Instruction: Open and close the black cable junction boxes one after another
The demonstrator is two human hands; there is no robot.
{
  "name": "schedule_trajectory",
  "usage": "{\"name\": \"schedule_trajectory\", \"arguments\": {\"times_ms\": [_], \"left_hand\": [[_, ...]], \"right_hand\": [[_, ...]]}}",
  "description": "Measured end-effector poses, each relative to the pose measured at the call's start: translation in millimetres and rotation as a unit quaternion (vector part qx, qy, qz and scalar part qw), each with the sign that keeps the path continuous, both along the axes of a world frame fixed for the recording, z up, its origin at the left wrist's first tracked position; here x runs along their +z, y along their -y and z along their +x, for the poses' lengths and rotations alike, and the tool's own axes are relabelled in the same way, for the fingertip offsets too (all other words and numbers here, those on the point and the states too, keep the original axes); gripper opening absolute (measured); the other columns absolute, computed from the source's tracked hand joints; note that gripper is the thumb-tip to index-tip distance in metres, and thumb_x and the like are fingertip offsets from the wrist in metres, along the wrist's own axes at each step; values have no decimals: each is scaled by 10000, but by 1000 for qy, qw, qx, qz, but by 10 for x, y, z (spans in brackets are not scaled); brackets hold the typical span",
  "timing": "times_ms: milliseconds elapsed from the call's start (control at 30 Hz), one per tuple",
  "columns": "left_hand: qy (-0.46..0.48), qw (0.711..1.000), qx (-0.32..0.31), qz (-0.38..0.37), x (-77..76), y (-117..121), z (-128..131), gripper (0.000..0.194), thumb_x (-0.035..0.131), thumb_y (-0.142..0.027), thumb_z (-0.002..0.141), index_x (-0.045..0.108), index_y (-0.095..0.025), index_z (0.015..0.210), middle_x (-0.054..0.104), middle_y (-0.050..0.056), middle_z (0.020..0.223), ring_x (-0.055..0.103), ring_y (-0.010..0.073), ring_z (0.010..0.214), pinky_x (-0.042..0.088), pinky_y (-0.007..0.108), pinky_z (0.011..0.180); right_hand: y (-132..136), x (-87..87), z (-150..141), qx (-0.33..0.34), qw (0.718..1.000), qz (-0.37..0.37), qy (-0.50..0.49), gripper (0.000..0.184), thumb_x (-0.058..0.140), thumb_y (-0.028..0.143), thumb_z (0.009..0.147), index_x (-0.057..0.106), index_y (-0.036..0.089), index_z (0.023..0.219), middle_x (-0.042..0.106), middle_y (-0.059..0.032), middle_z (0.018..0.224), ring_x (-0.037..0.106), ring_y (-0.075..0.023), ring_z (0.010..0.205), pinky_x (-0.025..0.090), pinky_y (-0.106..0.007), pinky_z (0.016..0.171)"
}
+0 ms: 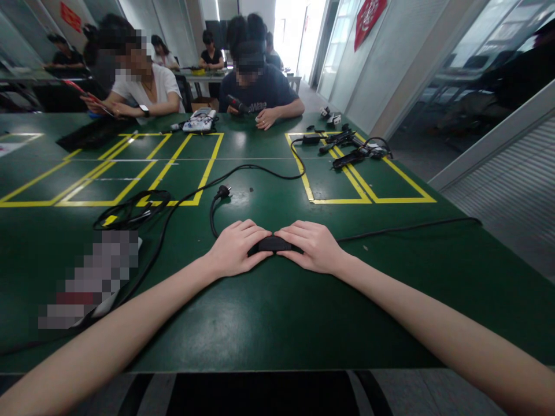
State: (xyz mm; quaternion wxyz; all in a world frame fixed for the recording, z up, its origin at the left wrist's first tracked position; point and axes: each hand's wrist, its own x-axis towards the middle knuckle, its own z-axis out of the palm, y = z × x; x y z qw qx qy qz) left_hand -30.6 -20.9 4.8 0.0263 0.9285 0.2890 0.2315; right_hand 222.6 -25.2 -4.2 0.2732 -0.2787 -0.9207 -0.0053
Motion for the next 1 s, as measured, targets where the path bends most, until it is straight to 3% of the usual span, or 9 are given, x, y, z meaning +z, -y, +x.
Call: {"name": "schedule_trajectory", "arguments": {"times_ms": [300,467,600,700,867,1000], "left_hand": [[0,998,-7,62,-52,-30,-15,422,510,-479,1048,674,-165,1277,774,108,1099,687,237,941,541,372,811],[-50,987,8,154,-11,-47,-31,384,525,-407,1061,614,-216,1382,746,101,1238,664,246,1065,514,377,861],[-43,973,-10,227,-2,-64,-43,355,547,-331,1062,580,-247,1406,735,69,1290,660,217,1077,500,355,882],[-37,971,-15,234,-15,-69,-45,349,549,-300,1058,579,-260,1403,736,60,1296,661,212,1074,501,353,888],[-16,987,11,158,-52,-99,-52,443,560,-319,1033,544,-149,1442,771,111,1150,680,231,1025,517,362,859],[20,994,5,110,-64,-117,-57,464,612,-486,996,650,-117,1276,774,96,979,685,226,909,521,348,786]], "right_hand": [[3,-53,25,2,1000,5,-30,338,591,413,1011,703,188,1236,774,-128,1134,735,-264,942,585,-391,815],[-19,4,72,-37,986,-137,-83,394,553,419,1010,692,169,1280,767,-118,1033,703,-244,877,562,-376,786],[-32,81,85,-61,953,-281,-97,365,563,435,997,762,167,1144,734,-55,818,614,-173,672,483,-291,619],[-5,102,63,-78,932,-336,-115,362,642,449,948,779,160,1118,703,-24,733,549,-138,592,426,-261,553],[24,64,31,-68,956,-242,-152,281,726,368,899,755,172,1098,741,-55,884,632,-177,729,507,-304,682],[4,25,40,-23,983,-125,-131,199,714,304,917,702,177,1070,696,-66,893,638,-200,788,519,-325,725]]}}
